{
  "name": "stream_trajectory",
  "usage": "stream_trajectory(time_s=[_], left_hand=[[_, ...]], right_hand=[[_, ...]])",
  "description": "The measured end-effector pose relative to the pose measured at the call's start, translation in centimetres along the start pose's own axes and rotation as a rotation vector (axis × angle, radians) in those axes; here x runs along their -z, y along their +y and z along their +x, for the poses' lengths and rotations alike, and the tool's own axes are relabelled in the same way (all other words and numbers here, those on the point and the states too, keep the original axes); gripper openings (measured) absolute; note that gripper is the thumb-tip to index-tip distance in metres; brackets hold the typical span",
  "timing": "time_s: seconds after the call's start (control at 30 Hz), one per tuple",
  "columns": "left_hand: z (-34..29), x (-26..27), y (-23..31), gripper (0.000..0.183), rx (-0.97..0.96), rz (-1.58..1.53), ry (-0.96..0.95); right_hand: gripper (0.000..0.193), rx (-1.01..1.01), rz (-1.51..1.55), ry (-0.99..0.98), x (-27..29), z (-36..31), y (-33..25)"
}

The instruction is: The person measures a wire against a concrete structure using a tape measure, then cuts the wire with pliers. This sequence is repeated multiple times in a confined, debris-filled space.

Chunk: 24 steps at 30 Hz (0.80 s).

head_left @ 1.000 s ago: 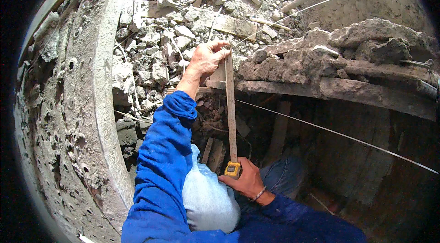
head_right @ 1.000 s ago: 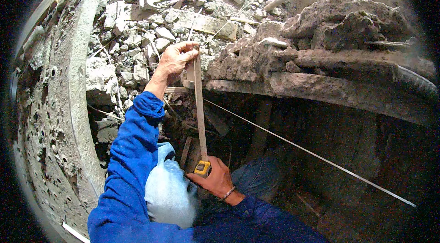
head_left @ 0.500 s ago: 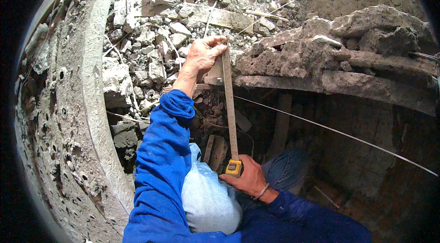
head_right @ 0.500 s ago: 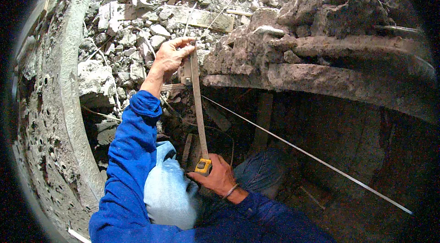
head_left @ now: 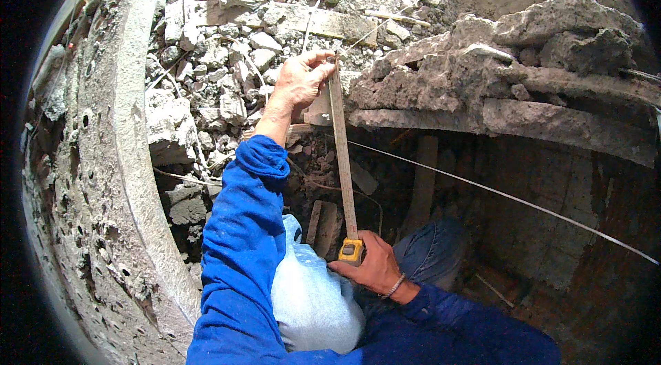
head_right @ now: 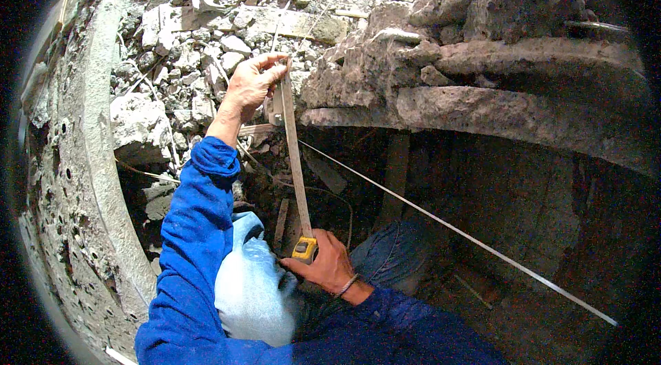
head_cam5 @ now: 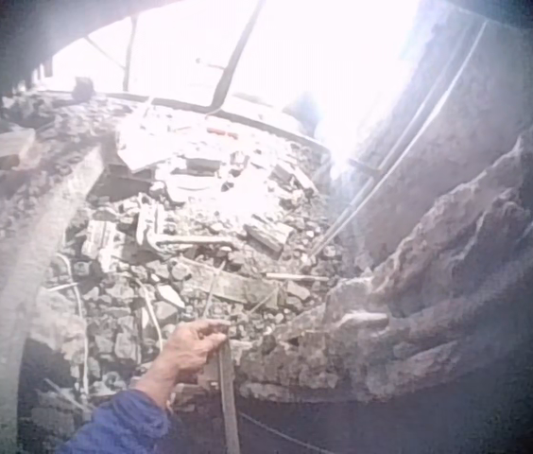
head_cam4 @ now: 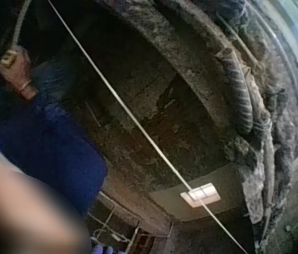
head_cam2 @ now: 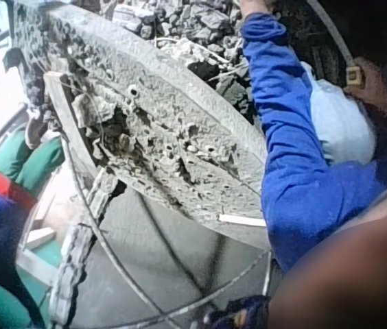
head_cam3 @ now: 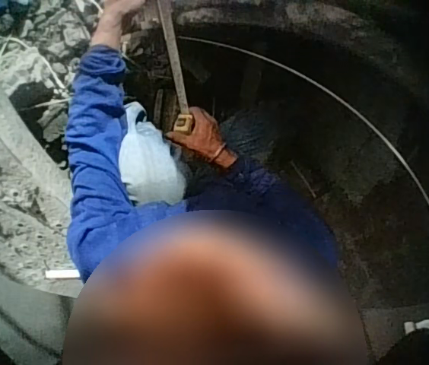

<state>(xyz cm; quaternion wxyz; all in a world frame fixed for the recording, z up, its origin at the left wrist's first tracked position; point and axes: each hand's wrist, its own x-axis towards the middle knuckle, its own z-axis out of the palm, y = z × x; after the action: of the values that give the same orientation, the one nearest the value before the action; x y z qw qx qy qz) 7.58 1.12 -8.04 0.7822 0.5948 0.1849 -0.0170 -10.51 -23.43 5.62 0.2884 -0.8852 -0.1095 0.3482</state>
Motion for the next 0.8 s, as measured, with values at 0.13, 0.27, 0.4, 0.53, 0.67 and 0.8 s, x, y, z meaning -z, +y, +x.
stream_trajectory(time_s=[0.13,0.27,0.4,0.53,0.67,0.8], left_hand=[[0.2,0.0,-0.2,0.024,0.027,0.020,-0.015],[0.1,0.1,-0.1,0.024,0.040,-0.005,-0.027],[-0.3,0.2,0.2,0.025,0.025,-0.005,-0.045],[-0.3,0.3,-0.1,0.027,0.031,-0.033,-0.059],[0.4,0.1,-1.2,0.028,-0.056,-0.005,-0.026],[0.9,-0.1,-2.0,0.029,-0.106,-0.006,-0.016]], right_hand=[[0.059,0.003,-0.016,0.000,0.1,0.0,0.0],[0.059,-0.015,0.001,-0.023,0.0,0.0,0.2],[0.060,-0.015,-0.027,-0.020,-0.3,-0.2,0.4],[0.060,-0.014,-0.056,-0.022,-0.5,-0.4,0.5],[0.060,-0.026,-0.031,-0.023,-0.6,-0.5,0.4],[0.059,-0.028,-0.031,-0.012,-0.6,-0.5,0.3]])
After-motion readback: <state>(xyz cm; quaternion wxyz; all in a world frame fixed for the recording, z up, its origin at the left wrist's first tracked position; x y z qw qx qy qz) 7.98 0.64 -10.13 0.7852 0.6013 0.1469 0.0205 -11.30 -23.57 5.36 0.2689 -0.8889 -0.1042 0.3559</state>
